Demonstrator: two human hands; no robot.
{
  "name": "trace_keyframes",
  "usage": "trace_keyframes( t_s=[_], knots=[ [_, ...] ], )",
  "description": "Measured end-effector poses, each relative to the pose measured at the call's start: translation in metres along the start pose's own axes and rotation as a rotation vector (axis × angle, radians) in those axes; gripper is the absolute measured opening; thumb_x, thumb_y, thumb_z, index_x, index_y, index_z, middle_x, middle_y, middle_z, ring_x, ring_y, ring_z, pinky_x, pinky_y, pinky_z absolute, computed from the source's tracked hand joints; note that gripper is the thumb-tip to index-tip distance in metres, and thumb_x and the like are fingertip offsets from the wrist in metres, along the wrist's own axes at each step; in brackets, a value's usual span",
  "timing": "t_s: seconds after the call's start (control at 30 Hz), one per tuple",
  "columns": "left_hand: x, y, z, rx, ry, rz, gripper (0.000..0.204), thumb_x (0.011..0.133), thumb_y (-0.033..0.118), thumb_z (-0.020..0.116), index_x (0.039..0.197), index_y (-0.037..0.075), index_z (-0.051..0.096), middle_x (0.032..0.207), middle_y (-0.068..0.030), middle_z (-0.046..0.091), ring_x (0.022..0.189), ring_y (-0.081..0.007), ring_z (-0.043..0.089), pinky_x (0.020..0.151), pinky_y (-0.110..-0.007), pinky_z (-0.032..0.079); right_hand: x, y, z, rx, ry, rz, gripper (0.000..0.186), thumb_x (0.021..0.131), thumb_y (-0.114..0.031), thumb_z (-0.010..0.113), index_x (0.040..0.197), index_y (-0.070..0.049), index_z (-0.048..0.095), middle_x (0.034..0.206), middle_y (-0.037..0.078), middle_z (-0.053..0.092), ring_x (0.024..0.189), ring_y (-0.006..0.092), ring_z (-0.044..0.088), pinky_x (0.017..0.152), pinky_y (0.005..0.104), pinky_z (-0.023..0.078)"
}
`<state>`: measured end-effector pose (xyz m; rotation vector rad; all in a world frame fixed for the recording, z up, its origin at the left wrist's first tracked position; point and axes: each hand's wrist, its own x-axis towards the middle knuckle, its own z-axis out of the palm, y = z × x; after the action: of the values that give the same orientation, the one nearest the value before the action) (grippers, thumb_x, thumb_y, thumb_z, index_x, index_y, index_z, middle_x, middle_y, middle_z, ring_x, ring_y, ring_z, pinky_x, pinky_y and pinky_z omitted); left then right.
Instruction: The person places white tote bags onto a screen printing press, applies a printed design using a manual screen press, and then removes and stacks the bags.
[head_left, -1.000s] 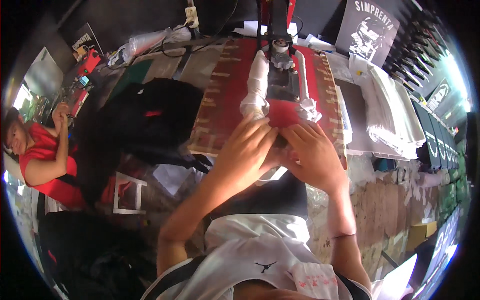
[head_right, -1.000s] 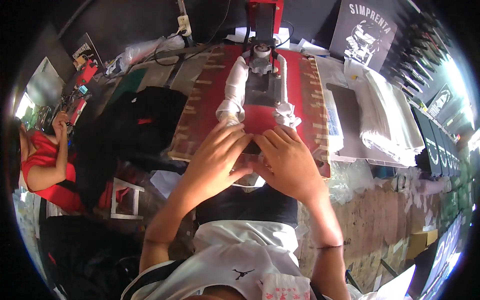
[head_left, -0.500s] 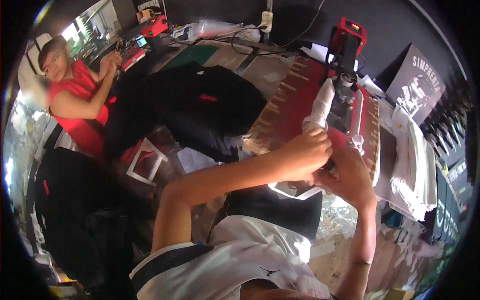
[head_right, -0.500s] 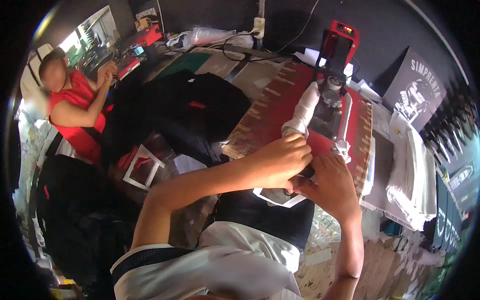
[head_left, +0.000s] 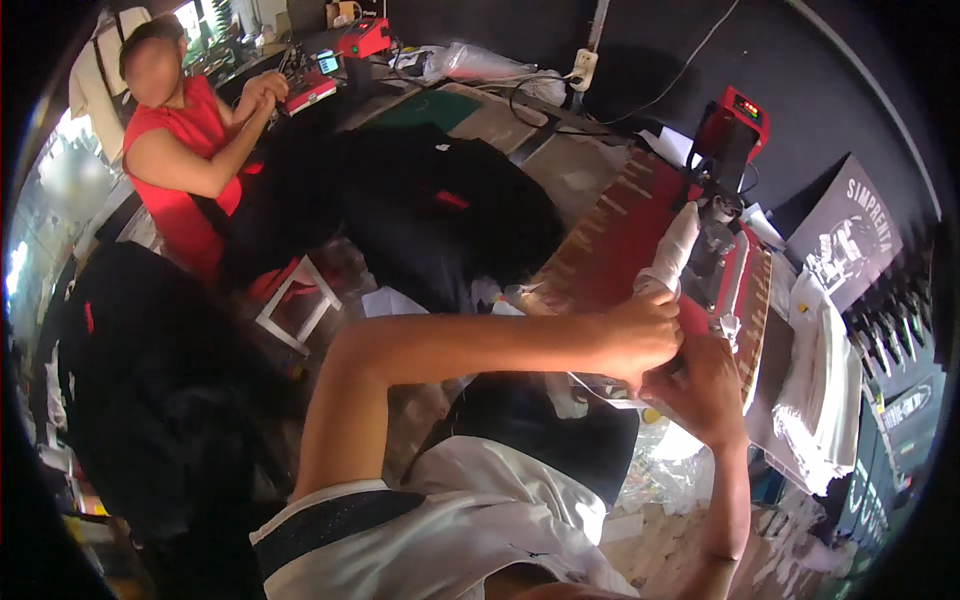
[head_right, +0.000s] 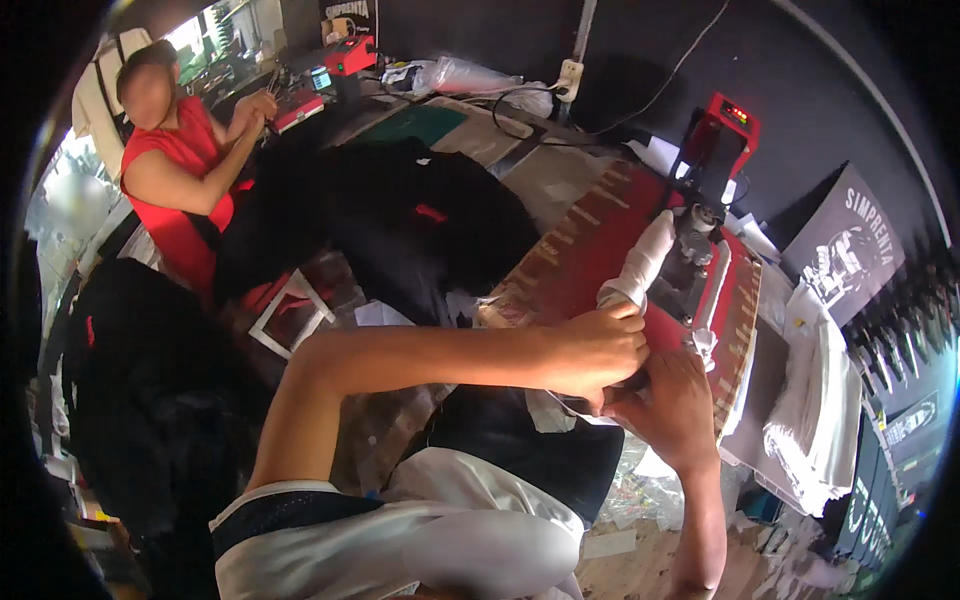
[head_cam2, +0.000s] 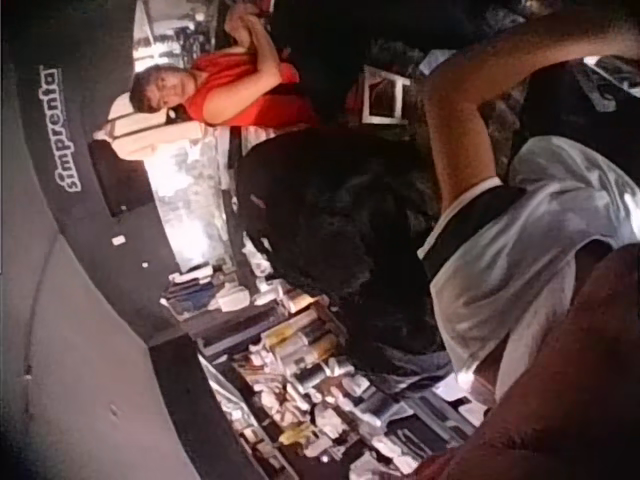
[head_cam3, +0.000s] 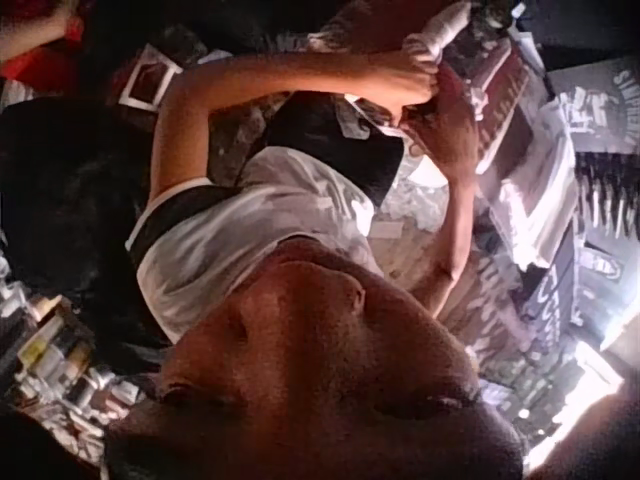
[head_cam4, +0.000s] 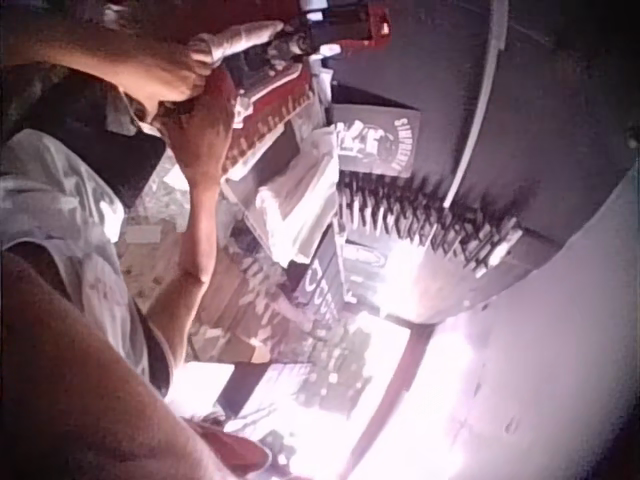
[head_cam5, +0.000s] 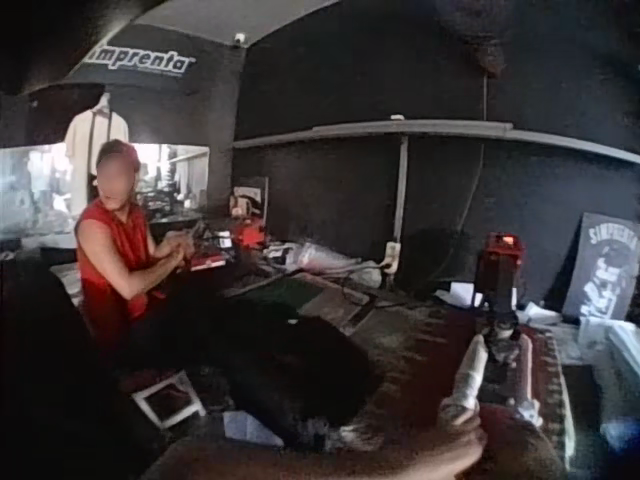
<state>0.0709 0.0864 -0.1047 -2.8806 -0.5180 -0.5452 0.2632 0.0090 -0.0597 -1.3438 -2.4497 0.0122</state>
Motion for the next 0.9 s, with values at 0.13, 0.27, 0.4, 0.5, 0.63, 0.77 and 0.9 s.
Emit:
trace_keyframes(
  t_s=[0.13, 0.27, 0.4, 0.5, 0.63, 0.77, 0.9],
  knots=[
    [0.006, 0.0, 0.008, -0.012, -0.047, -0.002, 0.066, 0.054, 0.047, 0.098, 0.097, 0.001, 0.08, 0.102, -0.009, 0.078, 0.112, -0.0273, 0.068, 0.107, -0.042, 0.045, 0.0, 0.001, 0.0, 0.028, -0.006, -0.005, 0.047, 0.071, -0.036, 0.095, 0.095, -0.003, 0.072, 0.091, 0.015, 0.071, 0.096, 0.0392, 0.068, 0.094, 0.0491, 0.049],
    [0.018, -0.015, 0.009, -0.108, -0.227, 0.007, 0.055, 0.054, 0.046, 0.097, 0.089, 0.006, 0.083, 0.098, -0.0088, 0.079, 0.109, -0.0279, 0.069, 0.104, -0.043, 0.045, 0.019, -0.001, -0.02, 0.209, -0.237, -0.018, 0.035, 0.078, -0.031, 0.089, 0.096, -0.003, 0.078, 0.089, 0.017, 0.078, 0.091, 0.0388, 0.074, 0.089, 0.0493, 0.053],
    [0.036, -0.027, 0.027, -0.079, -0.338, 0.027, 0.049, 0.06, 0.054, 0.093, 0.084, 0.012, 0.085, 0.097, -0.0073, 0.081, 0.106, -0.0294, 0.072, 0.102, -0.045, 0.044, 0.022, -0.001, -0.014, 0.18, -0.225, -0.034, 0.031, 0.078, -0.031, 0.087, 0.092, -0.004, 0.081, 0.093, 0.018, 0.08, 0.091, 0.0379, 0.077, 0.089, 0.0492, 0.055],
    [0.05, -0.028, 0.009, -0.06, -0.528, 0.043, 0.034, 0.07, 0.048, 0.086, 0.083, 0.017, 0.087, 0.093, -0.0067, 0.083, 0.103, -0.0304, 0.077, 0.104, -0.048, 0.046, 0.026, 0.013, -0.01, -0.005, -0.346, 0.023, 0.039, 0.074, -0.036, 0.09, 0.094, -0.004, 0.082, 0.096, 0.019, 0.08, 0.092, 0.0354, 0.078, 0.085, 0.0462, 0.058],
    [0.059, 0.002, -0.045, 0.173, -0.008, 0.023, 0.018, 0.083, 0.026, 0.076, 0.08, 0.009, 0.084, 0.09, -0.0092, 0.082, 0.101, -0.0304, 0.076, 0.102, -0.05, 0.052, -0.003, 0.011, -0.048, -0.39, 0.142, 0.14, 0.037, 0.075, -0.021, 0.092, 0.101, -0.001, 0.075, 0.098, 0.02, 0.075, 0.098, 0.0443, 0.07, 0.087, 0.0506, 0.055],
    [0.034, -0.002, -0.136, 0.247, 0.517, -0.041, 0.023, 0.083, 0.021, 0.075, 0.096, 0.002, 0.079, 0.105, -0.0153, 0.075, 0.102, -0.0331, 0.07, 0.09, -0.047, 0.053, 0.009, -0.039, -0.119, -0.246, 0.333, 0.111, 0.053, 0.087, 0.003, 0.078, 0.138, -0.002, 0.063, 0.134, 0.02, 0.064, 0.124, 0.0403, 0.062, 0.109, 0.046, 0.049],
    [0.006, 0.04, -0.123, -0.007, 0.996, 0.039, 0.036, 0.082, 0.023, 0.077, 0.11, 0.002, 0.069, 0.117, -0.0136, 0.061, 0.114, -0.0338, 0.064, 0.084, -0.043, 0.056, -0.05, -0.049, -0.135, -0.426, 0.611, -0.007, 0.048, 0.095, -0.016, 0.076, 0.137, 0.004, 0.063, 0.133, 0.022, 0.066, 0.126, 0.0429, 0.062, 0.109, 0.0543, 0.048]
  ],
)
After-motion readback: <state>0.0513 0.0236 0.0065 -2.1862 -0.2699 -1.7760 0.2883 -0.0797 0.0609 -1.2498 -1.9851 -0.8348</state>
